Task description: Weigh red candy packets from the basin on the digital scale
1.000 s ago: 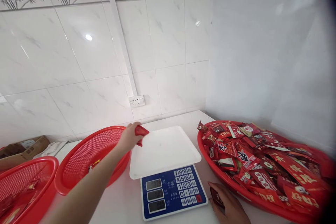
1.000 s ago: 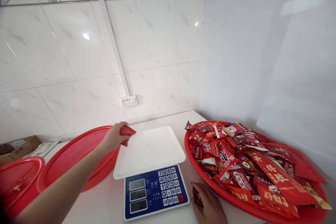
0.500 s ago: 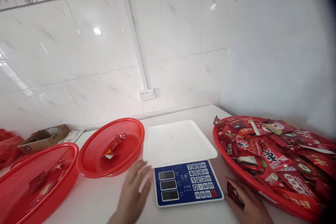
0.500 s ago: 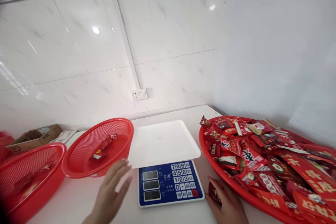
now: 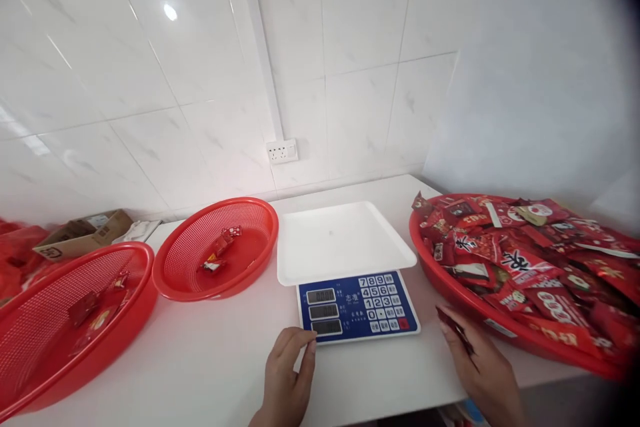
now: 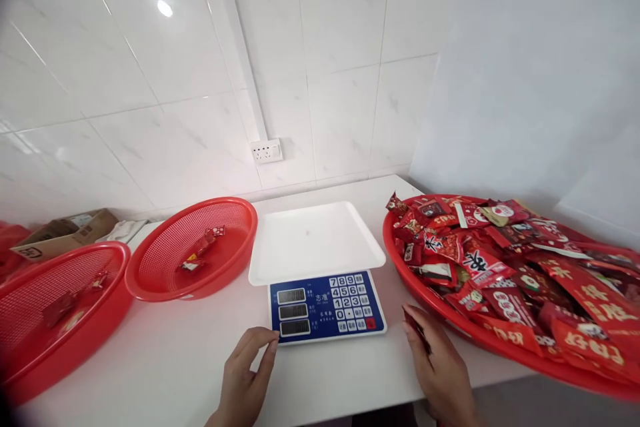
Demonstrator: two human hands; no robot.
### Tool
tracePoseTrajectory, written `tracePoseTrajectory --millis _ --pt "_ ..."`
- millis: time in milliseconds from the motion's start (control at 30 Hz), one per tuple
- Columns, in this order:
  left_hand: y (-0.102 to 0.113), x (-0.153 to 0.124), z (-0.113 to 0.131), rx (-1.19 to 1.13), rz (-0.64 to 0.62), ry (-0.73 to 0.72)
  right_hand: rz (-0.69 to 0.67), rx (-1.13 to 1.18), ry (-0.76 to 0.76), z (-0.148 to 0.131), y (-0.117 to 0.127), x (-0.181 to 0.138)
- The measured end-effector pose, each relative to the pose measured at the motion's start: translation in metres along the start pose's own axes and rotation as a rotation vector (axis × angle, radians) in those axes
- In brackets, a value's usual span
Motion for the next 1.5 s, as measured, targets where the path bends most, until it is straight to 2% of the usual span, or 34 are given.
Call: tracePoseTrajectory --millis 200,433,600,667,800,900,1033,1200,1333,1433,1500 --pt "-0.016 -0.016 -0.001 -0.026 -0.110 -0.021 0.042 0.048 -0.108 -0.005 0.010 -0.004" --pt "-0.017 -0.017 -0.001 -0.017 -0.084 -0.078 0.057 -0.007 -0.053 -0.005 0.007 -0.002" --pt "-0.009 -0.014 -0.005 0.037 -0.050 -0.113 -0.004 -0.057 -0.045 -0.004 0.001 0.001" --pt "0.004 -0.005 -0.013 0.090 0.025 -0.028 -0.019 -0.068 -0.038 -0.005 -0.001 0.002" --pt "0.047 0.023 -0.041 0.144 0.211 0.372 -0.041 -0.070 -0.039 -0.003 -0.003 0.002" --pt "0.072 0.049 -0.059 0.151 0.198 0.538 -0.036 -0.069 -0.043 0.000 -0.004 0.003" --pt "0.097 0.077 -0.089 0.154 0.181 0.663 -0.035 -0.059 -0.024 0.002 -0.008 0.004" --pt "0.116 0.098 -0.116 0.110 0.398 0.692 0.024 -0.065 0.014 -0.002 -0.004 0.001" --pt "0.104 0.094 -0.115 0.022 0.514 0.627 0.113 -0.021 0.141 -0.026 0.012 -0.001" --pt "0.087 0.082 -0.106 -0.065 0.610 0.534 0.149 0.059 0.293 -0.072 0.026 0.012" --pt "0.076 0.076 -0.098 -0.083 0.616 0.484 0.126 0.130 0.375 -0.112 0.029 0.030"
Point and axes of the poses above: each hand's wrist, its own x-axis towards the middle knuckle, its own y-axis out of the back of the hand, z = x × y, the point moved 6 cm from there along x, towards the middle knuckle, and after that the axes turned 11 degrees about -x, right-handed, at the moved point
